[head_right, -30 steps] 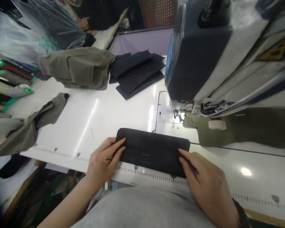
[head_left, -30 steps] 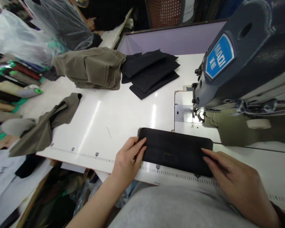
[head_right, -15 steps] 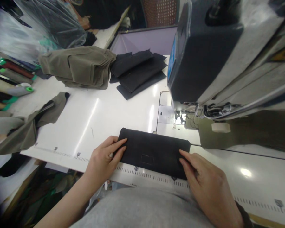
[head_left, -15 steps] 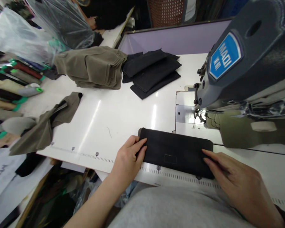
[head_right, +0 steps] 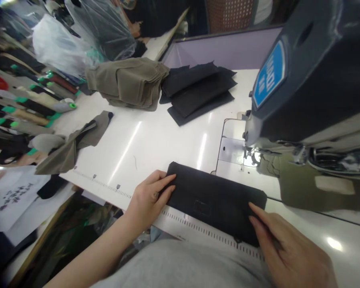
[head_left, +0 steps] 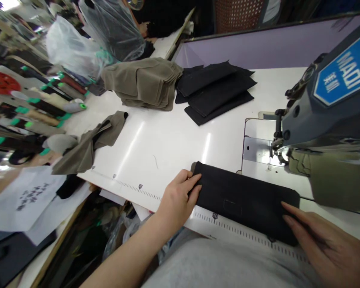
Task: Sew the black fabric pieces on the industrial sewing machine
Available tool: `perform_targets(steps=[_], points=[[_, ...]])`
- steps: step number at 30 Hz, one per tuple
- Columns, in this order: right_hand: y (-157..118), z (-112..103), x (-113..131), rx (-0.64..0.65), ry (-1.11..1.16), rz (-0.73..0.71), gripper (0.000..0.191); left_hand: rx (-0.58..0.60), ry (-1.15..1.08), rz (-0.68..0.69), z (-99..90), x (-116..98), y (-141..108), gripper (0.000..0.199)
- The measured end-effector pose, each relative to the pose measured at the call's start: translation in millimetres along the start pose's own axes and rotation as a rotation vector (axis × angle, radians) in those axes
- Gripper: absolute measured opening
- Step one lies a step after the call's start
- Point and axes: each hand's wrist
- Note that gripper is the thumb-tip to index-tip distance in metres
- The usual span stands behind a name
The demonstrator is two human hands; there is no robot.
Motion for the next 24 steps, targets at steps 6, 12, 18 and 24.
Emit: perform_targets(steps=[6, 12, 18, 24], points=[[-7, 8, -6, 0.053, -0.032, 0.063, 0.041, 0.019, 0.001, -0.033, 0.2, -1, 0, 0.024], [-9, 12, -13, 0.097, 0.001, 0.075, 0.04, 0.029, -0.005, -0.074, -0.4, -3, 2, 0.024], [-4, 10, -12, 0.124, -0.007, 0.077, 0.042, 0.031, 0.025, -0.133, -2.2, -3, 6, 0.02], [7, 3, 0, 0.051, 0.028, 0.008, 0.041, 0.034, 0.197, -0.047, -1.6, 0, 6, 0.017]])
Point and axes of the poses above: each hand's wrist, its own y-axis towards the middle knuckle, its own z-axis out of the palm, x = y × z, and after that the axes turned 10 degrees about z, right-handed
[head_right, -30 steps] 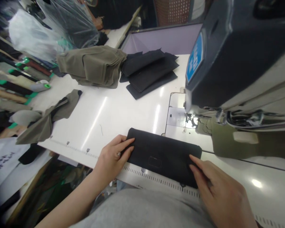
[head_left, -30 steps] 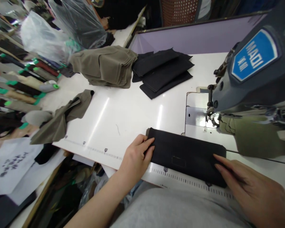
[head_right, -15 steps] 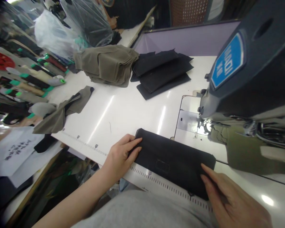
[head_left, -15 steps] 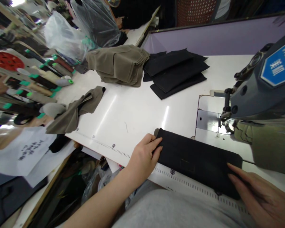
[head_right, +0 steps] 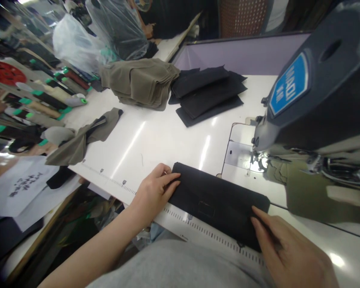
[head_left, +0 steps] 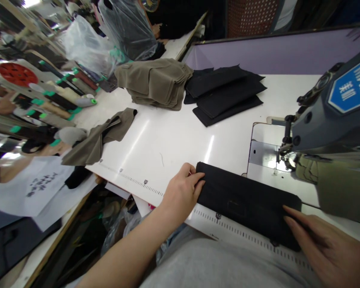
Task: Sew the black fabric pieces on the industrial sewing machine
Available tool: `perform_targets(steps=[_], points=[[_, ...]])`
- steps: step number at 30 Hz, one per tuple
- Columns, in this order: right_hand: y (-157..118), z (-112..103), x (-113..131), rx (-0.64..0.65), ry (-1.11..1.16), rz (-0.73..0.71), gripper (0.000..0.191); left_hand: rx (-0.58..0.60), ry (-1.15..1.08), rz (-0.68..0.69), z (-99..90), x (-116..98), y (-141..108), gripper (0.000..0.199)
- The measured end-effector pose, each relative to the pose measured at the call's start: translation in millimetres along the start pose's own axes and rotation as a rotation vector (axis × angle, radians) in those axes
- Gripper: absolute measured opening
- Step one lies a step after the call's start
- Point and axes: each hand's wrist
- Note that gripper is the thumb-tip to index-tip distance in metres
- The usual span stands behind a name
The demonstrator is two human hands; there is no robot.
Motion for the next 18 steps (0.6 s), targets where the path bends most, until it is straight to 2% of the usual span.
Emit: perform_targets(steps=[3, 5, 7, 10, 12, 15, 18], points=[[9, -7, 10, -0.047, -0.026, -0.079, 0.04, 0.065, 0.156, 0.226, -4.5, -2, 6, 0.022], [16, -10, 16, -0.094, -0.126, -0.139, 0.04, 0.201, 0.187, 0.43, -7.7, -5, 13, 0.027], [22, -11, 21, -0.153, -0.215, -0.221, 0.037, 0.329, 0.193, 0.544, -8.1, -9, 20, 0.03], [29, -5, 23, -0.11, -0.174, -0.451, 0.036, 0.336, 0.246, 0.498, -1.0, -19, 24, 0.028], [30, 1, 19, 0.003, -0.104, -0.574, 0.04, 0.295, 0.289, 0.43, 7.9, -27, 23, 0.044], [29, 7, 11, 0.085, -0.112, -0.589, 0.039, 0.27, 0.339, 0.357, 21.1, -32, 17, 0.065], [26, 8, 6, 0.076, -0.177, -0.585, 0.044, 0.274, 0.357, 0.342, 27.2, -23, 13, 0.067]])
Point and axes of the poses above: each hand's wrist, its own y-axis towards the middle knuckle, its own z-axis out of the palm, x = y × z, and after that the axes turned 10 degrees about z, right-handed
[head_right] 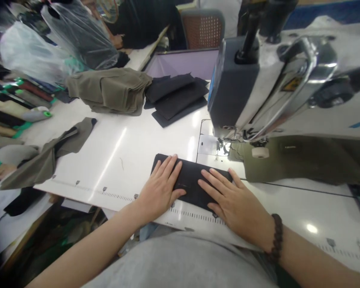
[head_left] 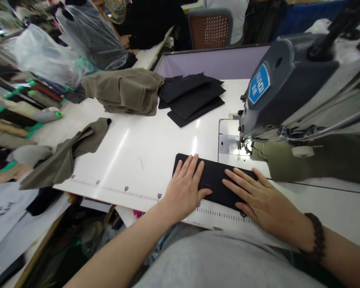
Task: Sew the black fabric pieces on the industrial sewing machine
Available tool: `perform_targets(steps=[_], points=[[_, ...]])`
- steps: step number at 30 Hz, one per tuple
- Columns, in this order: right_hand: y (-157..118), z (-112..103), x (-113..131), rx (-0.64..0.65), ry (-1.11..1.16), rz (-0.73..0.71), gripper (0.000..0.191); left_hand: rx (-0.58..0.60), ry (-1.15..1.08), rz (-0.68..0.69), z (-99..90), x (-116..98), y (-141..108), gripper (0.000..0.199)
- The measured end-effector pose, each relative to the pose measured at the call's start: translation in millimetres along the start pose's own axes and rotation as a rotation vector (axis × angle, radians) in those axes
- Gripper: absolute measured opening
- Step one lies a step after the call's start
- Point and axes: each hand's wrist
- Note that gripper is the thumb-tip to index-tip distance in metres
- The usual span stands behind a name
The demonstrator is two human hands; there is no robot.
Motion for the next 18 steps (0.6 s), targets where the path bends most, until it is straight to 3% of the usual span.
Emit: perform_targets(steps=[6, 8, 10, 13, 16, 18], points=[[0, -2, 5, 0.027, -0.027, 0.029, 0.046, -0.1, 0.056, -0.113, 2.4, 27, -12, 0.08], [-1, -3, 8, -0.005, -0.016, 0.064, 0.044, -0.165, 0.111, -0.103, -1.9, 26, -12, 0.07], [-2, -6, 10, -0.073, 0.006, 0.115, 0.041, -0.163, 0.117, 0.063, -7.2, 20, -6, 0.046], [-2, -16, 7, -0.149, 0.046, 0.13, 0.03, -0.04, 0.066, 0.332, -12.9, 8, 18, 0.03], [4, -26, -7, -0.13, 0.044, 0.023, 0.025, -0.031, 0.032, 0.297, -14.3, 4, 53, 0.03], [9, -29, -21, -0.104, 0.031, -0.051, 0.024, -0.047, 0.025, 0.249, -13.4, 3, 75, 0.047]])
Point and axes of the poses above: each hand's wrist, its own y-axis towards the middle knuckle, its own z-axis out of the palm, x = y × z, and after that the axes turned 10 degrees about z, right-handed
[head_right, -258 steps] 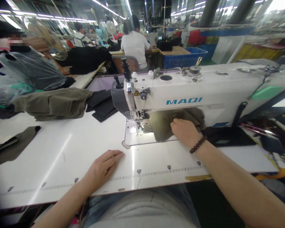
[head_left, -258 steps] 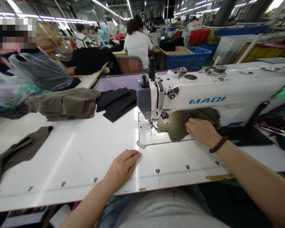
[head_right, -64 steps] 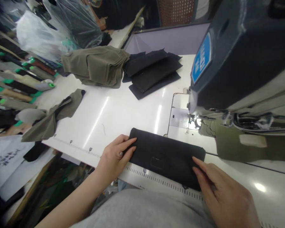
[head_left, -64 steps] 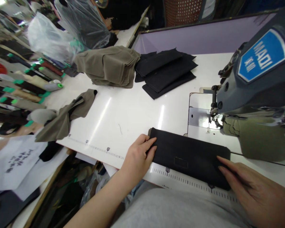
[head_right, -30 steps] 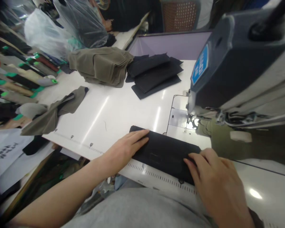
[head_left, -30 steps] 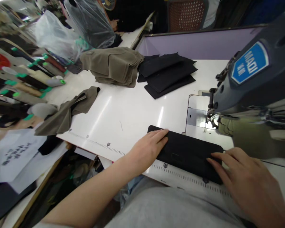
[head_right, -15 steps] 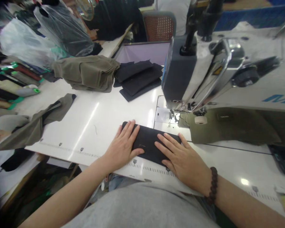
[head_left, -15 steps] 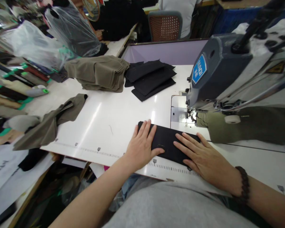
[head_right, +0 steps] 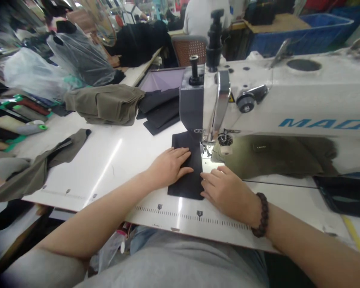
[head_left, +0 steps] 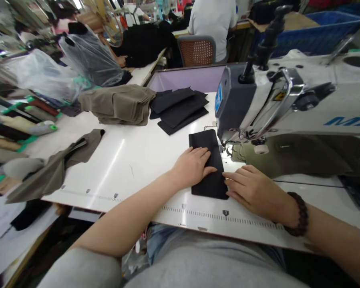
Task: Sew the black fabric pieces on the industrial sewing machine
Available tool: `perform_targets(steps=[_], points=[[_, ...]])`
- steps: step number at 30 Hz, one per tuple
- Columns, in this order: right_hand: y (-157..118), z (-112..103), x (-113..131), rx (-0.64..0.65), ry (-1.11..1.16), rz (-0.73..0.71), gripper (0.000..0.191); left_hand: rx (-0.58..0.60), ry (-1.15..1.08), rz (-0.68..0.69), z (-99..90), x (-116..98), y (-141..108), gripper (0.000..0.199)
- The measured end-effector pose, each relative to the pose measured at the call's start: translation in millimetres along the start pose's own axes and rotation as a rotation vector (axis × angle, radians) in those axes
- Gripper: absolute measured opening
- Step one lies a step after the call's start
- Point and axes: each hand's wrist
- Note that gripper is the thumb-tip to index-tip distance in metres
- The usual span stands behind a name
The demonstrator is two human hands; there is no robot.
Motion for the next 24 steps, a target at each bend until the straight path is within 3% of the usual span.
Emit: perform_targets(steps=[3, 6, 9, 13, 24], points=[[3, 2, -22, -0.014, 0.01, -0.055, 0.024, 0.041, 0.036, 0.025, 4.4, 4, 23, 0.069], [2, 9, -37, -0.049, 0.043, -0.036, 0.026, 0.058, 0.077, 0.024, 8.2, 4, 33, 0.075], [1, 13, -42, -0.048, 0.055, -0.002, 0.029, 0.029, 0.082, 0.025, 9.1, 3, 36, 0.069], [1, 15, -40, -0.051, 0.035, 0.045, 0.028, 0.032, 0.034, 0.132, 9.3, 1, 34, 0.051], [5, 16, -41, -0.022, 0.021, 0.131, 0.034, -0.016, 0.004, 0.131, 16.7, 6, 44, 0.052]])
Point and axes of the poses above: each hand's wrist, its own y-axis towards the middle knuckle, its own z-axis out of the palm, x = y × z, and after that the axes turned 10 degrees about z, right-handed
